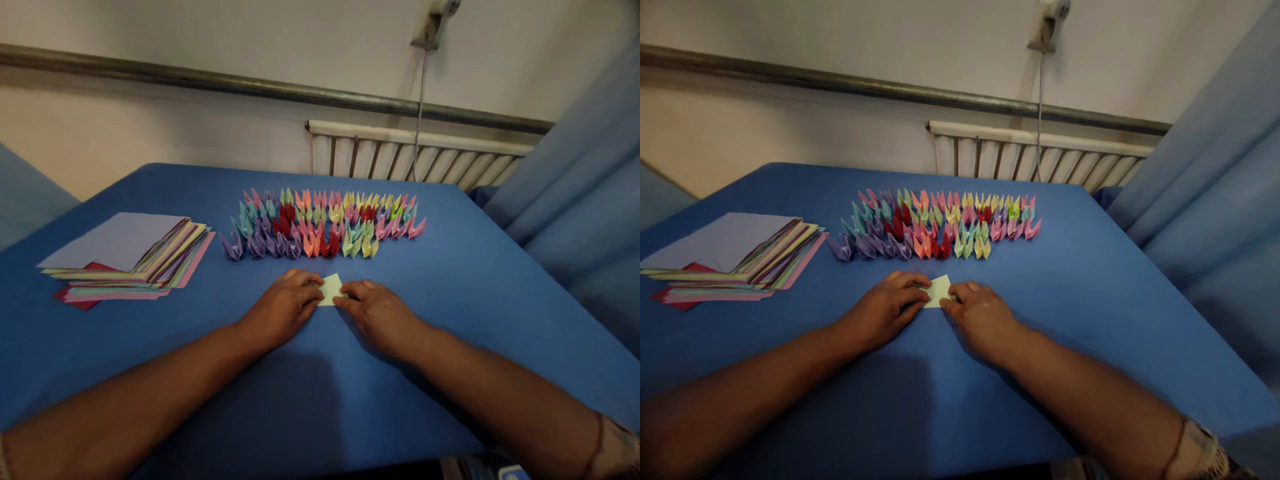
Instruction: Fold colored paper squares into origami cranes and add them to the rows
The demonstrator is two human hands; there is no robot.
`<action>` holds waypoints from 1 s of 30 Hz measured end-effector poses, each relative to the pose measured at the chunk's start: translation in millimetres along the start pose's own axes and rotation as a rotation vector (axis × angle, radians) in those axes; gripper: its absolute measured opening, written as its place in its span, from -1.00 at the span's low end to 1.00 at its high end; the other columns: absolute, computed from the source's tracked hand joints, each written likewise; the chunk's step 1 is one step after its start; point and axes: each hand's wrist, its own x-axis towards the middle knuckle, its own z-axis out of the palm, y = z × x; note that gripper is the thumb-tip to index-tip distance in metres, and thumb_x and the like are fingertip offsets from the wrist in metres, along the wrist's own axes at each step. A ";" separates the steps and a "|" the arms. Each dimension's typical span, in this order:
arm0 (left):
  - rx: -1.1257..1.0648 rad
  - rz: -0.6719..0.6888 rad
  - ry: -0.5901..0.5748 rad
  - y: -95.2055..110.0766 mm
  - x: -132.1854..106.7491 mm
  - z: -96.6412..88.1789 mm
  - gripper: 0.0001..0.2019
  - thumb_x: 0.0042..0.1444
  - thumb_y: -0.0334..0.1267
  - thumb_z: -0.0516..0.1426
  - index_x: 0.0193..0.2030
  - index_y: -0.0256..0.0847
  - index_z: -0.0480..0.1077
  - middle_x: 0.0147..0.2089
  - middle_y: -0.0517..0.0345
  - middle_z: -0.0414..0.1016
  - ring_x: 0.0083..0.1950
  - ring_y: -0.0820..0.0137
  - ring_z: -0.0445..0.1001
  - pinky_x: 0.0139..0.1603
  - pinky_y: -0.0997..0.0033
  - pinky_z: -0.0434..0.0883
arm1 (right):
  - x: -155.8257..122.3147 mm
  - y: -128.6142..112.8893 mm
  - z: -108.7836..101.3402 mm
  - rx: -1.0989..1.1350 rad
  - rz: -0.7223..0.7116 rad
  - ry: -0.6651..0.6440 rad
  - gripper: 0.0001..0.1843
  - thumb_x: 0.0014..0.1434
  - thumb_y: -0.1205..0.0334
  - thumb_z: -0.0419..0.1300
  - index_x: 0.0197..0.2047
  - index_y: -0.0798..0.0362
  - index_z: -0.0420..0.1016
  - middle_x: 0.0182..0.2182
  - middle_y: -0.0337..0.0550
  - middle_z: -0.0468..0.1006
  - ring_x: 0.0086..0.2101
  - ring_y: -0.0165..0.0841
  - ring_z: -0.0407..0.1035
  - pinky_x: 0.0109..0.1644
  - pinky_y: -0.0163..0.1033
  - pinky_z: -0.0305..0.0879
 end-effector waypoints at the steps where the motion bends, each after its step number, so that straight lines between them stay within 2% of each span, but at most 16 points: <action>1: 0.033 0.022 -0.023 2.0 -0.3 -2.4 -0.82 0.25 -0.36 0.08 -0.12 -0.19 0.51 0.05 0.04 0.47 0.05 0.23 0.38 0.09 0.14 0.32 | -1.5 -1.1 -1.5 -0.036 -0.001 -0.015 -0.65 0.34 0.33 0.03 0.13 0.03 0.46 0.05 0.04 0.48 -0.07 -0.13 0.35 -0.04 -0.03 0.30; 4: 0.124 0.062 -0.103 7.9 -0.6 -9.2 -0.80 0.28 -0.32 0.07 -0.08 -0.20 0.52 -0.02 0.06 0.52 -0.03 0.22 0.42 0.04 0.11 0.31 | -4.7 -2.9 -6.4 -0.076 -0.008 -0.050 -0.66 0.36 0.33 0.00 0.10 0.07 0.49 0.06 0.05 0.49 -0.08 -0.13 0.37 -0.04 -0.03 0.33; 7: 0.183 0.080 -0.138 9.6 0.0 -11.6 -0.78 0.32 -0.28 0.04 -0.08 -0.21 0.51 -0.04 0.07 0.54 -0.06 0.21 0.42 0.00 0.12 0.30 | -4.0 0.0 -7.0 -0.013 0.001 -0.039 -0.69 0.35 0.34 0.01 0.01 0.09 0.54 0.01 0.03 0.53 -0.10 -0.18 0.40 0.00 -0.06 0.34; 9: 0.200 0.090 -0.139 8.3 0.5 -10.3 -0.78 0.34 -0.28 0.03 -0.08 -0.19 0.51 -0.05 0.09 0.54 -0.08 0.22 0.41 -0.03 0.14 0.29 | 0.2 5.6 -3.2 0.068 0.025 0.018 -0.70 0.34 0.33 0.01 -0.02 0.10 0.54 0.03 0.03 0.51 -0.05 -0.20 0.39 0.07 -0.07 0.32; 13: 0.230 0.119 -0.136 5.3 0.7 -6.0 -0.79 0.34 -0.30 0.03 -0.06 -0.20 0.48 -0.05 0.08 0.53 -0.08 0.24 0.40 -0.02 0.18 0.27 | 20.8 21.8 8.7 0.215 0.080 0.178 -0.64 0.33 0.30 0.03 0.15 0.09 0.41 0.14 0.05 0.42 0.12 -0.21 0.29 0.21 -0.03 0.22; 15: 0.246 0.134 -0.139 5.2 0.3 -4.9 -0.79 0.34 -0.31 0.02 -0.04 -0.21 0.47 -0.06 0.06 0.53 -0.07 0.24 0.39 -0.01 0.18 0.27 | 34.3 28.2 13.2 0.278 0.080 0.184 -0.63 0.31 0.31 0.08 0.16 0.07 0.40 0.10 0.02 0.46 0.11 -0.23 0.30 0.22 -0.03 0.20; 17: 0.258 0.145 -0.139 5.7 0.0 -4.5 -0.78 0.34 -0.31 0.01 -0.04 -0.21 0.47 -0.08 0.06 0.52 -0.07 0.23 0.39 -0.01 0.18 0.27 | 45.5 31.3 15.8 0.350 0.079 0.158 -0.66 0.28 0.32 0.12 0.12 0.06 0.44 -0.03 -0.04 0.54 0.00 -0.27 0.38 0.13 -0.09 0.26; 19: 0.268 0.151 -0.137 6.1 0.0 -4.6 -0.78 0.34 -0.31 0.01 -0.03 -0.21 0.47 -0.10 0.05 0.52 -0.08 0.22 0.39 -0.01 0.17 0.27 | 51.5 31.1 16.7 0.410 0.127 0.139 -0.75 0.23 0.38 0.13 -0.04 0.06 0.51 -0.20 -0.10 0.56 -0.18 -0.33 0.42 -0.06 -0.20 0.33; 21: 0.263 0.154 -0.128 6.1 0.1 -4.7 -0.77 0.34 -0.32 0.00 -0.04 -0.21 0.47 -0.11 0.03 0.52 -0.09 0.22 0.39 -0.03 0.16 0.28 | 51.1 29.0 16.5 0.444 0.195 0.126 -0.81 0.17 0.43 0.14 -0.19 0.06 0.52 -0.32 -0.18 0.53 -0.32 -0.38 0.40 -0.23 -0.28 0.30; 23: 0.234 0.151 -0.108 5.9 0.2 -4.8 -0.76 0.33 -0.33 -0.01 -0.07 -0.20 0.48 -0.12 0.02 0.53 -0.08 0.22 0.40 -0.03 0.16 0.28 | 45.6 26.3 15.4 0.480 0.271 0.109 -0.82 0.12 0.47 0.13 -0.25 0.05 0.48 -0.41 -0.25 0.49 -0.42 -0.42 0.35 -0.33 -0.32 0.23; 27: 0.165 0.112 -0.064 8.1 0.1 -5.2 -0.76 0.31 -0.33 -0.01 -0.08 -0.17 0.48 -0.10 0.04 0.53 -0.05 0.24 0.41 0.02 0.18 0.28 | 31.9 21.5 10.0 0.660 0.415 0.068 -0.64 0.01 0.55 0.12 -0.13 0.02 0.40 -0.53 -0.38 0.41 -0.54 -0.47 0.29 -0.47 -0.38 0.14; 30: 0.125 0.091 -0.062 14.2 -0.6 -6.1 -0.77 0.31 -0.27 0.00 -0.06 -0.18 0.48 -0.07 0.02 0.52 -0.03 0.23 0.42 0.04 0.16 0.29 | 26.9 16.4 2.7 0.892 0.525 -0.040 -0.58 0.00 0.56 0.10 -0.07 0.03 0.34 -0.60 -0.45 0.36 -0.61 -0.50 0.27 -0.54 -0.42 0.13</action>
